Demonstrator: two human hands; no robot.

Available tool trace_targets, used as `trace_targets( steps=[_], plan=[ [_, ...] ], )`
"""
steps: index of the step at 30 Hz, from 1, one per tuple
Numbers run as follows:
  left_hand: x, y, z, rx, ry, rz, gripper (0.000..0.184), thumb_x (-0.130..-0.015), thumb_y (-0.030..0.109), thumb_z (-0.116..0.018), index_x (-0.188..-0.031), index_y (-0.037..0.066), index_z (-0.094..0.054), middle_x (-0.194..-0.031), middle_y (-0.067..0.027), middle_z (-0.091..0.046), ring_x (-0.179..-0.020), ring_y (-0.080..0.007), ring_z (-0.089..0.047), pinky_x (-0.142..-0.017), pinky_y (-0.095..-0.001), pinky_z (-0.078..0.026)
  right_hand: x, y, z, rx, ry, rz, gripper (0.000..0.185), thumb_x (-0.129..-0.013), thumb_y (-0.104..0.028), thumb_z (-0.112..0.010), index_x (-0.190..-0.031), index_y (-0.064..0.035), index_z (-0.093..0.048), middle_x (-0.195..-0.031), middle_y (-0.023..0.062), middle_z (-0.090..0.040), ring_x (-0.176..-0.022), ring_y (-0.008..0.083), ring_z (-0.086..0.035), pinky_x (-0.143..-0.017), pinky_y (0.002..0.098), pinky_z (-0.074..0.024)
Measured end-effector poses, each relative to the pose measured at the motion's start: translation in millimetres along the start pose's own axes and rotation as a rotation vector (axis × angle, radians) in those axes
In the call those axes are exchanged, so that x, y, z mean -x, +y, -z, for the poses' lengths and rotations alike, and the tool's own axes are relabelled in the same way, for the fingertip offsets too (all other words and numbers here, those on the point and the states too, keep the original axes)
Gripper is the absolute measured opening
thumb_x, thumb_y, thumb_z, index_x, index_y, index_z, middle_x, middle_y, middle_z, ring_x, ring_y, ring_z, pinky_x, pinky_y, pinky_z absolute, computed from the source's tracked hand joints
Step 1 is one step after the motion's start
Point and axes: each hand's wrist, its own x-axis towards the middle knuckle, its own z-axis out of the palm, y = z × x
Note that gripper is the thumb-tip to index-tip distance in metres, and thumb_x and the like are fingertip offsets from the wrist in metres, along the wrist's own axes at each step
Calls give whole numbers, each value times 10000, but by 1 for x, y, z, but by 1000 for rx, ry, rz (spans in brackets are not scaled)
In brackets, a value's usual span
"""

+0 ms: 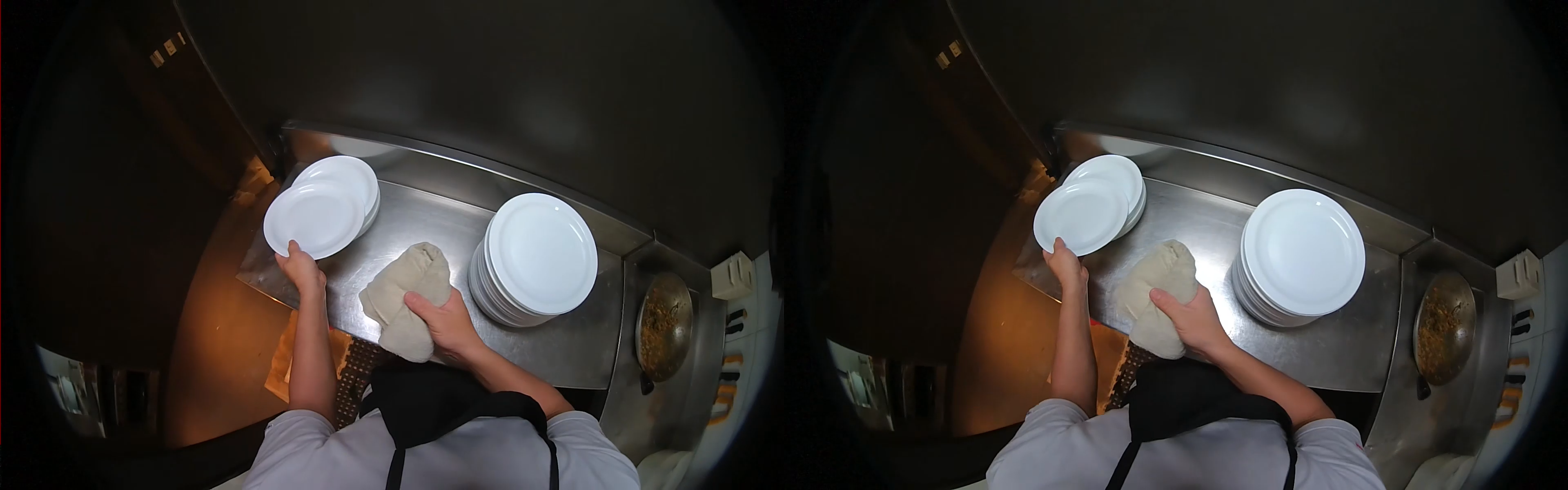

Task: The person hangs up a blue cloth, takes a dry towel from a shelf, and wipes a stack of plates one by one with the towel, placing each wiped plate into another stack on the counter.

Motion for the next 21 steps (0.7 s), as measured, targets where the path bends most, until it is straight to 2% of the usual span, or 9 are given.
trace_targets(
  steps=[6, 12, 13, 14, 16, 18, 19, 20, 21],
  plan=[
    [-5, -26, -13, -543, 48, -140, 514, -897, 129, -560, -1368, -48, -458, -1366, -253, -504, -1232, -403, -529, -1057, -454, -414, 19, -26, 5, -21, 66, 131, 378, -931, -141, -683, -1254, 26, -582, -1122, 101, -679, -999, 165, -642, -887, 323, -522],
    [9, -17, -53, -1031, 149, 35, 744, -914, 334, -624, -1504, 5, -311, -1513, -260, -319, -1357, -426, -394, -1112, -482, -342, 50, -50, 33, 12, 191, 282, 399, -929, -130, -676, -1279, 30, -569, -1158, 102, -670, -1052, 164, -625, -921, 306, -499],
    [11, -24, -53, -1053, 223, -91, 808, -921, 448, -614, -1517, 15, -283, -1510, -253, -340, -1361, -415, -395, -1116, -498, -327, 62, -63, 44, 116, 235, 387, 375, -930, -124, -666, -1263, 28, -584, -1167, 102, -668, -1056, 163, -622, -929, 307, -493],
    [16, -31, -48, -999, 181, -401, 753, -945, 369, -610, -1516, 10, -276, -1512, -258, -335, -1368, -397, -384, -1119, -483, -330, 74, -80, 56, 224, 279, 493, 353, -931, -118, -656, -1248, 27, -600, -1177, 102, -666, -1061, 162, -619, -936, 307, -487],
    [72, -20, -52, -459, -273, -658, 632, -908, 252, -669, -1418, -33, -427, -1391, -253, -496, -1293, -358, -491, -1084, -459, -378, 91, -115, 87, 462, 417, 649, 290, -935, -110, -632, -1196, 16, -639, -1173, 105, -671, -1053, 146, -618, -925, 315, -488],
    [144, 3, -42, -396, -1105, -697, 494, -853, 112, -699, -1303, -31, -557, -1250, -225, -617, -1178, -336, -592, -1058, -439, -418, 99, -163, 118, 735, 562, 336, 280, -925, -138, -646, -1152, 24, -660, -1225, 167, -648, -1111, 204, -616, -960, 361, -477],
    [183, -7, -40, -257, -1335, -688, 392, -812, 59, -693, -1198, 2, -646, -1165, -174, -674, -1096, -322, -649, -1046, -436, -443, 88, -178, 129, 937, 474, 381, 311, -914, -157, -660, -1163, 30, -652, -1250, 185, -632, -1137, 236, -605, -976, 379, -468],
    [211, 8, -51, -207, -1580, -1135, 374, -793, 82, -724, -1160, 30, -676, -1190, -133, -669, -1145, -297, -631, -1078, -439, -422, 72, -187, 143, 1134, 378, 422, 345, -903, -177, -674, -1173, 36, -643, -1274, 204, -616, -1163, 269, -595, -993, 397, -458],
    [244, 16, -60, -216, -1623, -1119, 348, -790, 103, -739, -1128, 38, -688, -1167, -119, -673, -1122, -294, -634, -1051, -444, -433, 61, -188, 157, 1329, 274, 463, 380, -893, -196, -689, -1184, 42, -635, -1299, 222, -600, -1188, 301, -584, -1009, 415, -448]
  ],
)
